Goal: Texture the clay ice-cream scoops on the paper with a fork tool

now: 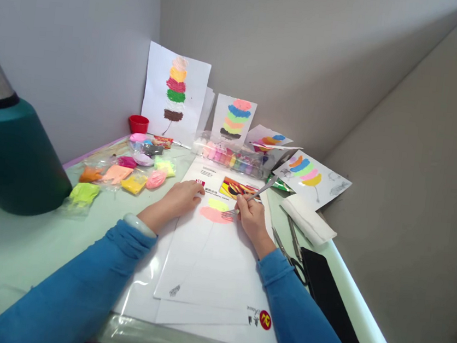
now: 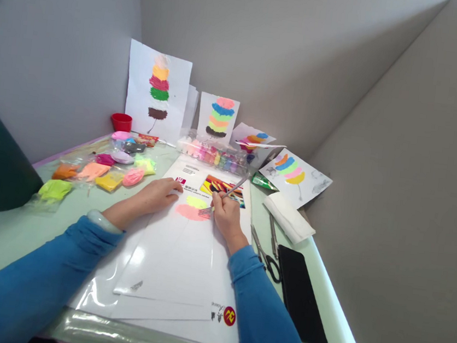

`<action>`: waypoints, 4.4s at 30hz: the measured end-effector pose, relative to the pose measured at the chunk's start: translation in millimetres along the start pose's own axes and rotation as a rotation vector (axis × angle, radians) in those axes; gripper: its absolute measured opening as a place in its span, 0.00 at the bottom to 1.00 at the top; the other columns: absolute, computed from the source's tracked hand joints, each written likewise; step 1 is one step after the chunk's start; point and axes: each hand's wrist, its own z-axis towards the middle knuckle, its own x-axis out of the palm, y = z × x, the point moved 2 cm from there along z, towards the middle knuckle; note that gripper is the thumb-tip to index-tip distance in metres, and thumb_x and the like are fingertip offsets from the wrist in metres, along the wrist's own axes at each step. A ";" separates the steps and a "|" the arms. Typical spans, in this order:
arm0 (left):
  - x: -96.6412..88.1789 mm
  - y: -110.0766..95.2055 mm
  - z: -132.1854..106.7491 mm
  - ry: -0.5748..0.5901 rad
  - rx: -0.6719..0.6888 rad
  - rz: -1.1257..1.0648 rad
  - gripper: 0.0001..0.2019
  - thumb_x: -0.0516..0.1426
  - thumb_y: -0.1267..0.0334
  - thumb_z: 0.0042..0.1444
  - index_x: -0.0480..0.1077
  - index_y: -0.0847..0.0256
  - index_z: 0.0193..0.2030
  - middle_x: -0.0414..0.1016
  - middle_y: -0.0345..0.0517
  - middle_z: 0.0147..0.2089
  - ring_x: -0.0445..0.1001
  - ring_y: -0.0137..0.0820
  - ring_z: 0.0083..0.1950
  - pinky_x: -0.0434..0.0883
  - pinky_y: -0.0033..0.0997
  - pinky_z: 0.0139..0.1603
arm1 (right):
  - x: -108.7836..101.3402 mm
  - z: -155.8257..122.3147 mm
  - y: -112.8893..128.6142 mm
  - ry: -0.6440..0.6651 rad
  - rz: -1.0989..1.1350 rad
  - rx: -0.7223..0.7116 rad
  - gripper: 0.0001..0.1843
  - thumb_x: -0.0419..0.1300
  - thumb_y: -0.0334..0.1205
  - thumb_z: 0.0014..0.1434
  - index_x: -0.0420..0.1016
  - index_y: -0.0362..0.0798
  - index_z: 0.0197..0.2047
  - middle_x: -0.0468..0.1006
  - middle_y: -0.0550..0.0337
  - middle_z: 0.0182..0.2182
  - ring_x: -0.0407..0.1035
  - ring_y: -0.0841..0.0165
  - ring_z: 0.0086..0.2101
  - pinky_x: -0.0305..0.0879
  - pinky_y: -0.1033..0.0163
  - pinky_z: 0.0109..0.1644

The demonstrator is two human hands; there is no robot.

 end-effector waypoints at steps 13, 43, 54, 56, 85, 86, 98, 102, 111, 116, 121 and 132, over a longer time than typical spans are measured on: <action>1.1 0.3 -0.1 -0.007 0.006 -0.004 0.15 0.48 0.67 0.52 0.70 0.61 0.44 0.74 0.50 0.47 0.71 0.39 0.48 0.66 0.36 0.48 | 1.6 -0.8 -1.9 0.053 0.031 0.022 0.22 0.51 0.49 0.60 0.67 0.47 0.18 0.65 0.64 0.14 0.63 0.71 0.21 0.59 0.65 0.28; -2.2 -2.1 -1.5 -0.003 0.011 0.001 0.15 0.48 0.67 0.53 0.70 0.61 0.45 0.74 0.49 0.47 0.72 0.38 0.48 0.67 0.34 0.48 | 0.4 -1.7 -0.3 0.079 -0.015 -0.058 0.20 0.51 0.48 0.60 0.66 0.47 0.21 0.72 0.61 0.22 0.68 0.70 0.26 0.61 0.63 0.34; -2.9 -2.7 -2.0 -0.006 0.004 -0.013 0.15 0.48 0.67 0.53 0.71 0.61 0.45 0.74 0.49 0.47 0.72 0.38 0.48 0.67 0.35 0.48 | 0.1 -1.2 -0.5 0.046 -0.031 -0.045 0.22 0.50 0.49 0.60 0.65 0.48 0.18 0.68 0.62 0.18 0.66 0.70 0.24 0.60 0.64 0.32; -3.6 -3.5 -2.1 -0.004 0.003 -0.010 0.15 0.48 0.67 0.53 0.71 0.61 0.45 0.74 0.49 0.47 0.72 0.38 0.48 0.67 0.34 0.48 | 0.1 -1.1 -0.8 0.045 -0.023 -0.039 0.22 0.50 0.48 0.60 0.65 0.48 0.18 0.67 0.63 0.17 0.65 0.71 0.24 0.60 0.64 0.31; -2.8 -2.7 -1.3 0.014 0.000 0.010 0.15 0.48 0.67 0.53 0.70 0.61 0.45 0.74 0.50 0.47 0.71 0.38 0.48 0.67 0.34 0.48 | 0.1 0.3 -2.4 0.045 -0.061 -0.002 0.23 0.50 0.49 0.60 0.66 0.48 0.18 0.68 0.63 0.16 0.66 0.69 0.24 0.59 0.64 0.31; -2.5 -2.4 -1.0 0.016 -0.001 0.013 0.15 0.48 0.67 0.53 0.70 0.61 0.45 0.74 0.50 0.47 0.71 0.38 0.48 0.67 0.34 0.48 | -0.3 0.6 -2.6 0.033 -0.068 0.004 0.23 0.50 0.49 0.60 0.66 0.48 0.18 0.68 0.62 0.16 0.66 0.69 0.24 0.59 0.64 0.31; -1.6 -1.6 -1.1 0.005 0.011 0.013 0.15 0.48 0.67 0.53 0.70 0.60 0.45 0.74 0.49 0.47 0.71 0.38 0.48 0.67 0.34 0.48 | 1.0 0.8 -1.6 0.035 -0.031 0.002 0.23 0.49 0.50 0.60 0.67 0.47 0.19 0.70 0.61 0.20 0.68 0.69 0.26 0.60 0.64 0.32; -2.9 -2.6 -1.3 0.013 0.008 0.016 0.15 0.48 0.66 0.53 0.70 0.60 0.45 0.74 0.49 0.47 0.71 0.38 0.48 0.67 0.34 0.48 | 1.2 1.2 -2.5 0.038 -0.055 0.060 0.23 0.50 0.50 0.60 0.67 0.47 0.19 0.69 0.61 0.17 0.68 0.69 0.25 0.60 0.64 0.31; -2.5 -2.1 -1.6 0.005 0.013 0.000 0.15 0.48 0.67 0.53 0.70 0.61 0.45 0.74 0.50 0.47 0.72 0.38 0.48 0.66 0.34 0.48 | -0.2 1.2 -2.0 0.002 -0.047 0.025 0.23 0.50 0.50 0.60 0.67 0.47 0.19 0.69 0.62 0.19 0.67 0.70 0.24 0.59 0.65 0.31; -1.6 -1.2 -0.6 0.009 0.009 0.011 0.15 0.48 0.67 0.53 0.70 0.61 0.45 0.74 0.49 0.47 0.72 0.38 0.48 0.67 0.34 0.48 | -0.1 1.5 -1.1 -0.001 -0.079 0.037 0.23 0.50 0.49 0.60 0.67 0.48 0.18 0.69 0.62 0.16 0.67 0.70 0.24 0.59 0.65 0.32; 0.4 0.4 0.6 0.008 0.007 0.011 0.15 0.48 0.66 0.53 0.70 0.60 0.45 0.74 0.49 0.47 0.72 0.39 0.48 0.67 0.35 0.48 | -2.1 1.7 0.6 -0.018 -0.100 0.063 0.23 0.50 0.48 0.60 0.66 0.48 0.16 0.68 0.62 0.16 0.68 0.68 0.26 0.59 0.65 0.35; -1.0 -0.9 -1.1 -0.003 0.010 -0.004 0.15 0.48 0.67 0.53 0.70 0.61 0.44 0.74 0.49 0.47 0.72 0.38 0.47 0.67 0.34 0.47 | 0.8 0.9 -2.4 0.010 -0.051 0.032 0.22 0.50 0.49 0.60 0.67 0.47 0.19 0.70 0.63 0.18 0.66 0.71 0.23 0.59 0.65 0.32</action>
